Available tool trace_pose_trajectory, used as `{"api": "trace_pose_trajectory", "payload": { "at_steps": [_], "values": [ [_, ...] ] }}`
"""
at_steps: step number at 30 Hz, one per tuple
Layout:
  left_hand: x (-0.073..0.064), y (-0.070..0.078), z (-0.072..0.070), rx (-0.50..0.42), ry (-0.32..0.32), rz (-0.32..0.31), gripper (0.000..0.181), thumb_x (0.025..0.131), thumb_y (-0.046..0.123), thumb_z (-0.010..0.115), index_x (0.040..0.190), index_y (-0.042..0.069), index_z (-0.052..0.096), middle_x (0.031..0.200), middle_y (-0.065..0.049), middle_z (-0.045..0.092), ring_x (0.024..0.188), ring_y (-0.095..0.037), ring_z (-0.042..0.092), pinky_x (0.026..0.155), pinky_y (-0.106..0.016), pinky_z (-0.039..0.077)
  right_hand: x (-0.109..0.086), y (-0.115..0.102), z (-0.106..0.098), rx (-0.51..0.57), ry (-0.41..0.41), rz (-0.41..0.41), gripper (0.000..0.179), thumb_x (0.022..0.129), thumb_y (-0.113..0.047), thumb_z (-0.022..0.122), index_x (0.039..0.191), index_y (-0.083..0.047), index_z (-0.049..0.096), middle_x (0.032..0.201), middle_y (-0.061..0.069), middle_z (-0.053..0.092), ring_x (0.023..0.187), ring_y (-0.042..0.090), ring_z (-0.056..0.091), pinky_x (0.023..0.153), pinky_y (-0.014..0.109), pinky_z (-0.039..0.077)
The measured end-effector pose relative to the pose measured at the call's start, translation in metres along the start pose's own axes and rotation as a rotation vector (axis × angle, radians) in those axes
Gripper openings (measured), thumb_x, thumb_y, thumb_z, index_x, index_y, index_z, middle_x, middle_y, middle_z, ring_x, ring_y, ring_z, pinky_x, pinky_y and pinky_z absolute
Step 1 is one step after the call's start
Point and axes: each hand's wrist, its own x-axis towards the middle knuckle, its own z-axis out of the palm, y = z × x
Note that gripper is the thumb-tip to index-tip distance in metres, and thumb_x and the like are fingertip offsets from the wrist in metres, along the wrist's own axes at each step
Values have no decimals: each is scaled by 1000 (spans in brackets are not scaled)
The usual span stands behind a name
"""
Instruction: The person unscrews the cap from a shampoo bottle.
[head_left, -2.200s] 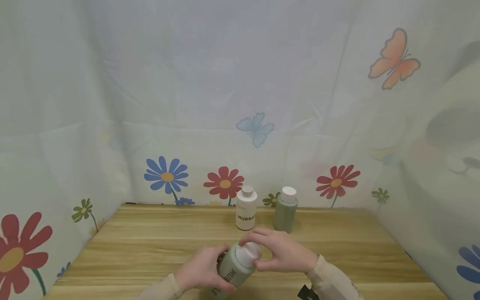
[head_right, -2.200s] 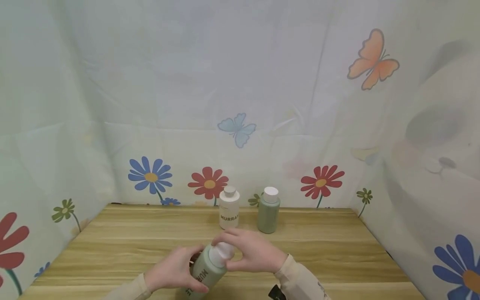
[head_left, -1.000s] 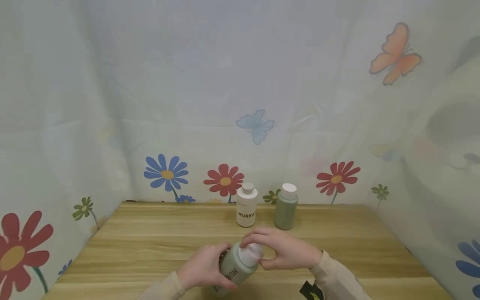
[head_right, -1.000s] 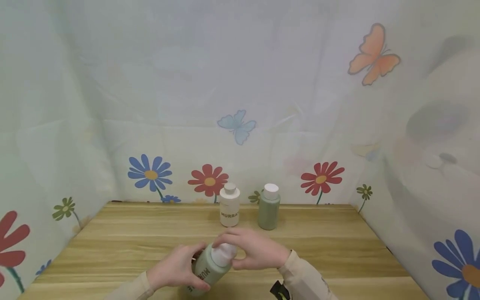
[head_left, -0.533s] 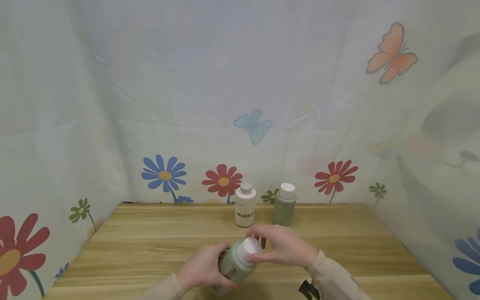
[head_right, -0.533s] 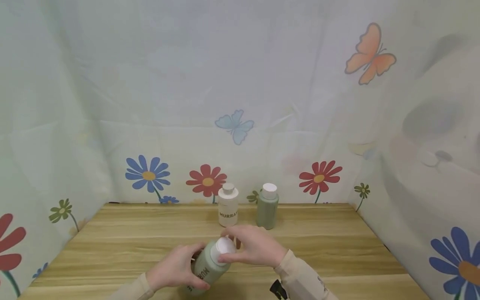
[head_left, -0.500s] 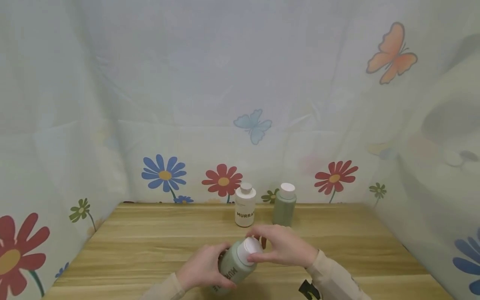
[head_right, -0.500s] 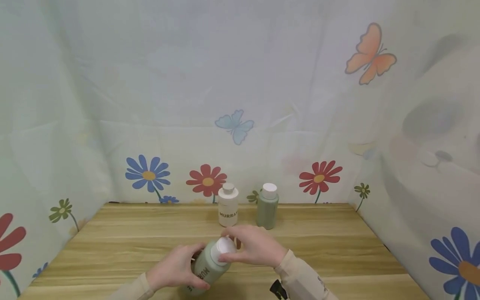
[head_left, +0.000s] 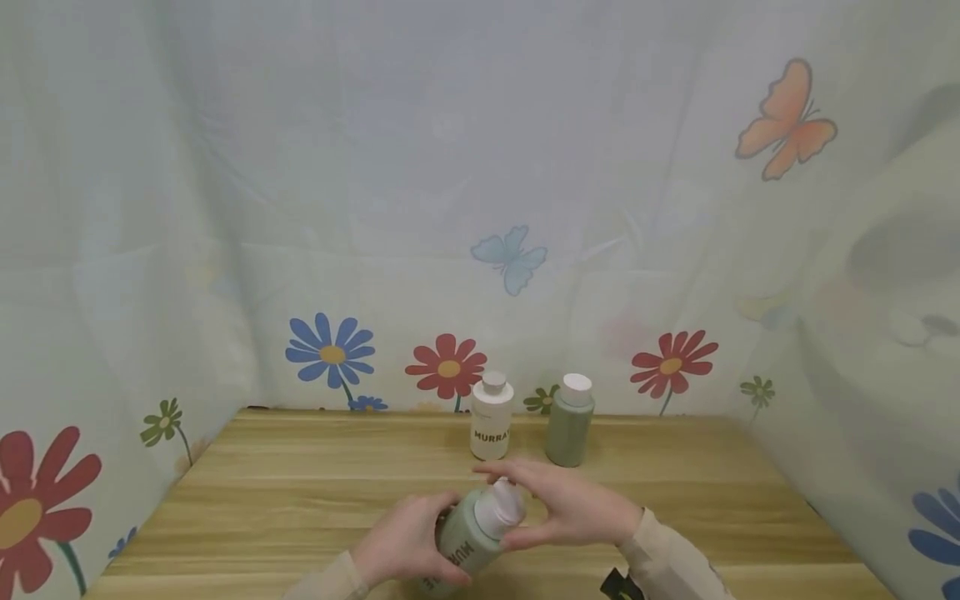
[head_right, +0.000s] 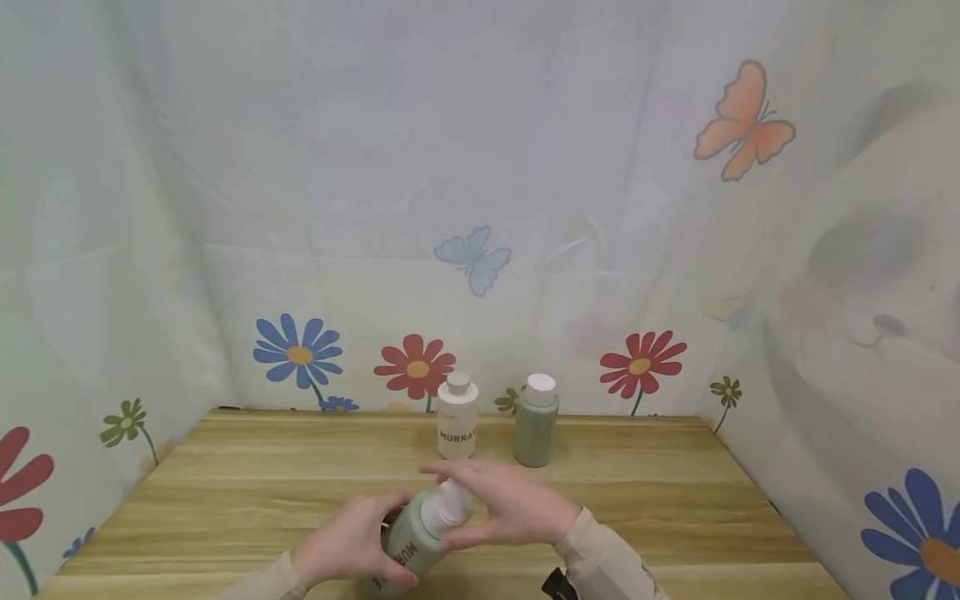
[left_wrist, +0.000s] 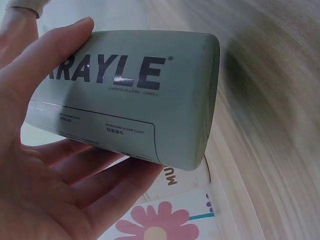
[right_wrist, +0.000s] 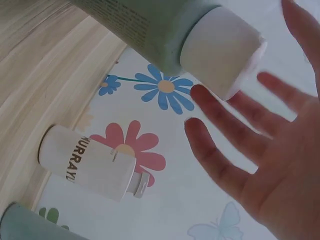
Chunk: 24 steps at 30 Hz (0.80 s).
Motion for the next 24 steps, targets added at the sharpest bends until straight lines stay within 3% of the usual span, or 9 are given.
{"api": "trace_pose_trajectory", "payload": {
  "at_steps": [3, 8, 12, 19, 24],
  "values": [
    [-1, 0, 1, 8, 10, 11, 69, 60, 41, 88, 116, 11, 61, 99, 5, 70, 81, 3, 60, 68, -20, 50, 1, -1, 1, 17, 0, 118, 70, 86, -54, 63, 147, -29, 37, 117, -8, 62, 99, 3, 57, 81, 23, 51],
    [-1, 2, 1, -12, -24, -30, 67, 61, 41, 88, 116, 13, 61, 100, 6, 69, 82, 2, 59, 70, -22, 51, 2, -2, 4, -85, 0, 187, 53, 87, -60, 59, 128, -26, 57, 92, -12, 65, 73, 0, 55, 61, 16, 43],
    [-1, 2, 0, -32, -64, -68, 66, 63, 43, 87, 117, 15, 61, 102, 6, 69, 84, 0, 60, 73, -23, 52, 3, -2, 5, -146, 28, 141, 42, 88, -57, 60, 114, -23, 63, 82, -14, 62, 67, -1, 52, 57, 13, 40],
    [-1, 2, 0, -47, -73, -78, 66, 63, 43, 86, 116, 15, 60, 103, 6, 69, 85, -1, 60, 74, -24, 52, 1, -1, 3, -171, -1, 39, 39, 90, -43, 63, 124, -24, 60, 115, -8, 68, 90, 0, 60, 74, 17, 49],
    [0, 1, 0, -47, -71, -82, 66, 63, 42, 87, 116, 14, 61, 101, 7, 68, 83, 0, 59, 72, -23, 51, 0, 0, 2, -152, -17, -78, 42, 88, -26, 69, 128, -22, 58, 122, -7, 62, 104, 6, 60, 87, 21, 51]
  ]
}}
